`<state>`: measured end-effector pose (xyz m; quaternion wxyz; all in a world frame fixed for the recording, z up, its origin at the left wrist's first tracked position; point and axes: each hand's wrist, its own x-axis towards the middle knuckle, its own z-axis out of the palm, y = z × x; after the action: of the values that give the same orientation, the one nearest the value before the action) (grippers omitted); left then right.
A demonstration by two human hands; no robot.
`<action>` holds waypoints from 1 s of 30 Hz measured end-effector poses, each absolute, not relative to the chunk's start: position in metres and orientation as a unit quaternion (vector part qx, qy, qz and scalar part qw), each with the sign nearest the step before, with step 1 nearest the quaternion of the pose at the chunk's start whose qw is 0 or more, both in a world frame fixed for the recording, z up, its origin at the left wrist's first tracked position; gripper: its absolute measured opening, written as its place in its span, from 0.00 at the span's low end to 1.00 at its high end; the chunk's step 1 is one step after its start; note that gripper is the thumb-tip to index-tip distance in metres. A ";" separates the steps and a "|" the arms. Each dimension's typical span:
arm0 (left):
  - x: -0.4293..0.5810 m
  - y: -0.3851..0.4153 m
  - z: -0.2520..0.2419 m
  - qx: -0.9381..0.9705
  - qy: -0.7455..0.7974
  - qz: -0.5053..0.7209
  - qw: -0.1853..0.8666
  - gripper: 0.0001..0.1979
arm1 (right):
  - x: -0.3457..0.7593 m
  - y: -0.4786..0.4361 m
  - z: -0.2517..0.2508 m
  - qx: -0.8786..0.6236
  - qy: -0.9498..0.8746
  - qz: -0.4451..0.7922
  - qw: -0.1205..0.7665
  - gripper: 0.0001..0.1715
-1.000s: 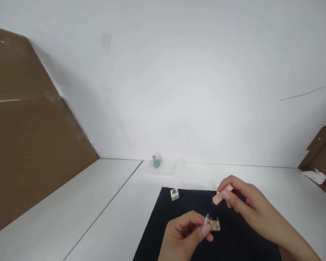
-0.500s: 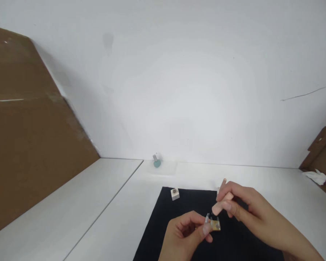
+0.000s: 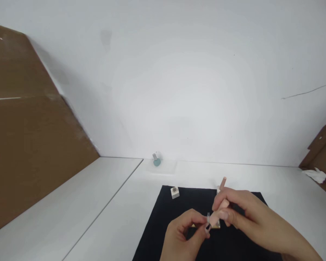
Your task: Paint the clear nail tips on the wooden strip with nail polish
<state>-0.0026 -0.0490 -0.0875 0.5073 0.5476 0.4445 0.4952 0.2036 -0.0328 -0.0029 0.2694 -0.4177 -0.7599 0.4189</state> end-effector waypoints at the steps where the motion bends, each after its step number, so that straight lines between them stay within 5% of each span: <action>1: -0.003 -0.049 -0.088 0.568 0.444 0.492 0.488 0.08 | 0.203 -0.033 -0.003 -0.421 -0.760 0.419 0.265 0.14; 7: -0.002 -0.050 -0.091 0.620 0.430 0.491 0.436 0.07 | 0.208 -0.030 -0.002 -0.439 -0.748 0.392 0.307 0.13; 13: 0.002 -0.051 -0.094 0.628 0.412 0.506 0.425 0.08 | 0.207 -0.033 -0.002 -0.417 -0.772 0.414 0.243 0.12; 18: 0.002 -0.052 -0.092 0.625 0.407 0.513 0.423 0.08 | 0.210 -0.029 -0.002 -0.450 -0.749 0.381 0.302 0.14; 24: 0.003 -0.052 -0.096 0.641 0.401 0.503 0.418 0.09 | 0.208 -0.034 0.000 -0.420 -0.775 0.411 0.234 0.12; 30: 0.002 -0.050 -0.095 0.636 0.396 0.504 0.430 0.08 | 0.212 -0.024 -0.005 -0.479 -0.738 0.354 0.317 0.14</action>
<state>0.0020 -0.0503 -0.0947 0.4305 0.6358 0.3957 0.5039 0.2125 -0.0244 -0.0054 0.3168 -0.4794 -0.7377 0.3544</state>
